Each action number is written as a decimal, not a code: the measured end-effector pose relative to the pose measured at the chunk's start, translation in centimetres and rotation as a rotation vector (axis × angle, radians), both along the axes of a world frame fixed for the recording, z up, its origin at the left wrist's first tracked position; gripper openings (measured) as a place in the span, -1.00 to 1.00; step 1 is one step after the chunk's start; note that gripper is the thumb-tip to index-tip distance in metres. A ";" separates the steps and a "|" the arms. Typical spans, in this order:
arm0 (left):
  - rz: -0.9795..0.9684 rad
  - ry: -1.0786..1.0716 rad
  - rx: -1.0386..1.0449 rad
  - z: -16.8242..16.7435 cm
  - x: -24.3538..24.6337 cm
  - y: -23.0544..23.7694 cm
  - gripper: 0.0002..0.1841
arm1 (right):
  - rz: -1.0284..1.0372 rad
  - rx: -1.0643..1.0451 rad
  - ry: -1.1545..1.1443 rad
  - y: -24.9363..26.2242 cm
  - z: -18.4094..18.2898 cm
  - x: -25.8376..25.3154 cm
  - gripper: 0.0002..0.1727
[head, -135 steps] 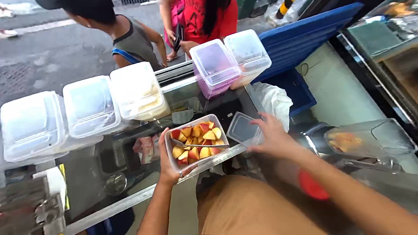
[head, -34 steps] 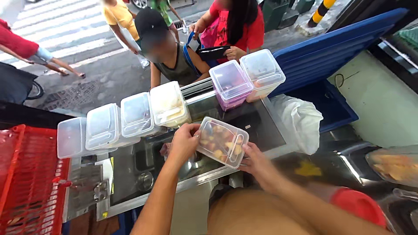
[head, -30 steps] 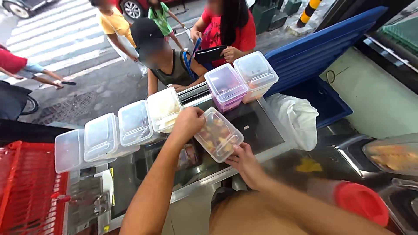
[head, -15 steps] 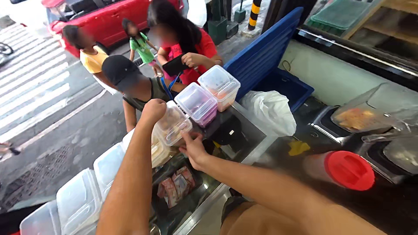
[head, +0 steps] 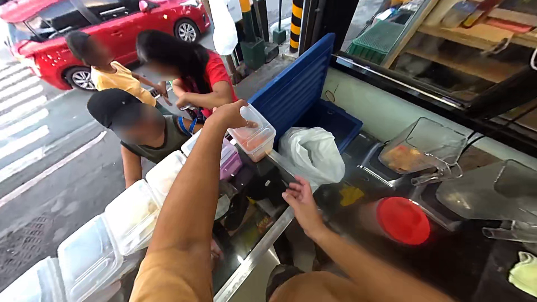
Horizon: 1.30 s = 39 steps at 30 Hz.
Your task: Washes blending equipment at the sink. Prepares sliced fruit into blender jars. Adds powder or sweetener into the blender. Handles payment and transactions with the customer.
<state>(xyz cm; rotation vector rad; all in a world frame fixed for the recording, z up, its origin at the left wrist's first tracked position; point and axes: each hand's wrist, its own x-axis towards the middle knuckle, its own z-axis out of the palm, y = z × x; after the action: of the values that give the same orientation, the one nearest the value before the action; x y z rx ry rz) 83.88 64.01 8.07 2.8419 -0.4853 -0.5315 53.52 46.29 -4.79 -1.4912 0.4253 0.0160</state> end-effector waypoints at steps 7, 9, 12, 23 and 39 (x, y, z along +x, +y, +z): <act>0.141 -0.026 0.177 0.9 -12.2 -7.3 0.05 | 0.125 -0.223 -0.331 -5.0 -1.6 5.8 0.62; 0.267 -0.052 0.236 0.3 -17.1 -7.0 0.02 | 0.320 -0.149 -0.346 -6.6 -1.4 6.1 0.60; 0.490 0.034 -0.013 -0.7 -23.7 -2.9 -0.22 | 0.770 -0.116 -0.246 -9.0 0.8 7.7 0.63; 0.456 -0.246 -1.103 -16.7 -32.3 -0.1 0.58 | 1.488 -1.277 -0.846 2.2 10.1 7.6 0.09; 0.421 -0.416 -1.155 -17.5 -38.8 9.1 0.42 | 1.394 -0.723 -0.706 6.4 15.2 6.3 0.28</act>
<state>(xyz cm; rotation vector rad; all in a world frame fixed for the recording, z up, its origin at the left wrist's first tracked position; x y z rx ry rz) 45.07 73.13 -9.47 1.8018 -0.1376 0.3518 59.86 52.70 10.43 -2.0806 -1.3447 0.4571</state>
